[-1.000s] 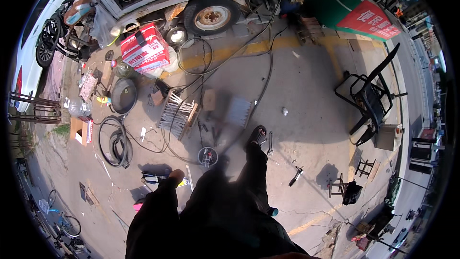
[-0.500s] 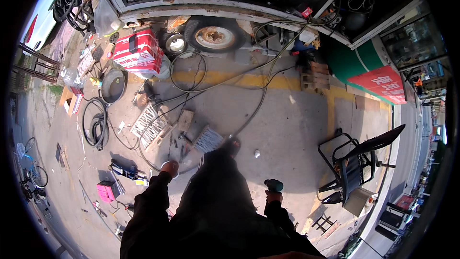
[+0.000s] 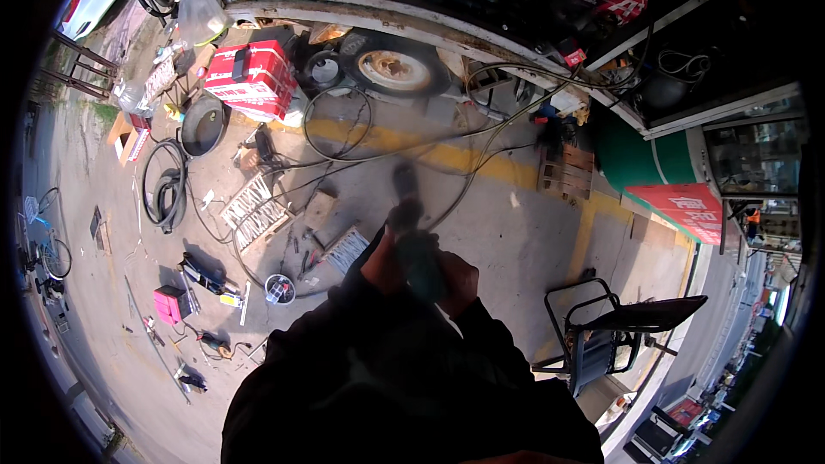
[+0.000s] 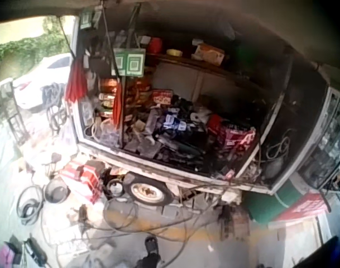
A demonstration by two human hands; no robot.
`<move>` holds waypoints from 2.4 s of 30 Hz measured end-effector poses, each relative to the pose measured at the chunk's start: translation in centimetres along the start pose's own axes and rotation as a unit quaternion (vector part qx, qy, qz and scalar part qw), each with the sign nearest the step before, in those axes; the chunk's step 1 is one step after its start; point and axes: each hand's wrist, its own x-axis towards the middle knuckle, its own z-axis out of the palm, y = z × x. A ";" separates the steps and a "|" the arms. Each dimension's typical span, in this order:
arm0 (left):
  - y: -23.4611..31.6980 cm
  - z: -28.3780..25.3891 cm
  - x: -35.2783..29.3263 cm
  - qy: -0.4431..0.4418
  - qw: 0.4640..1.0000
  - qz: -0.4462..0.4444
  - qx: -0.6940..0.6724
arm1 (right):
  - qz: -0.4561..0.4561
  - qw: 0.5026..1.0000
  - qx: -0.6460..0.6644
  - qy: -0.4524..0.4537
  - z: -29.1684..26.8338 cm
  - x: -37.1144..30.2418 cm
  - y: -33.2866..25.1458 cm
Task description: The person retrieves a power drill and a screw bit from a cluttered workbench, then walks to an electric scooter. They attach the bit to the drill and use it to tighten screws on the scooter's battery compartment.
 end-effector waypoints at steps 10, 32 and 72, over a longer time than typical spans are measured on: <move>15.0 7.1 10.3 0.227 0.963 0.111 -0.089 | -0.049 0.969 0.007 -0.241 -3.6 19.4 5.7; 21.6 10.0 26.8 0.393 0.902 0.117 0.135 | 0.154 0.943 0.294 -0.041 6.1 90.3 35.3; 29.9 16.5 37.0 0.410 0.861 0.274 0.122 | -0.053 0.955 0.235 -0.171 -17.3 81.1 14.7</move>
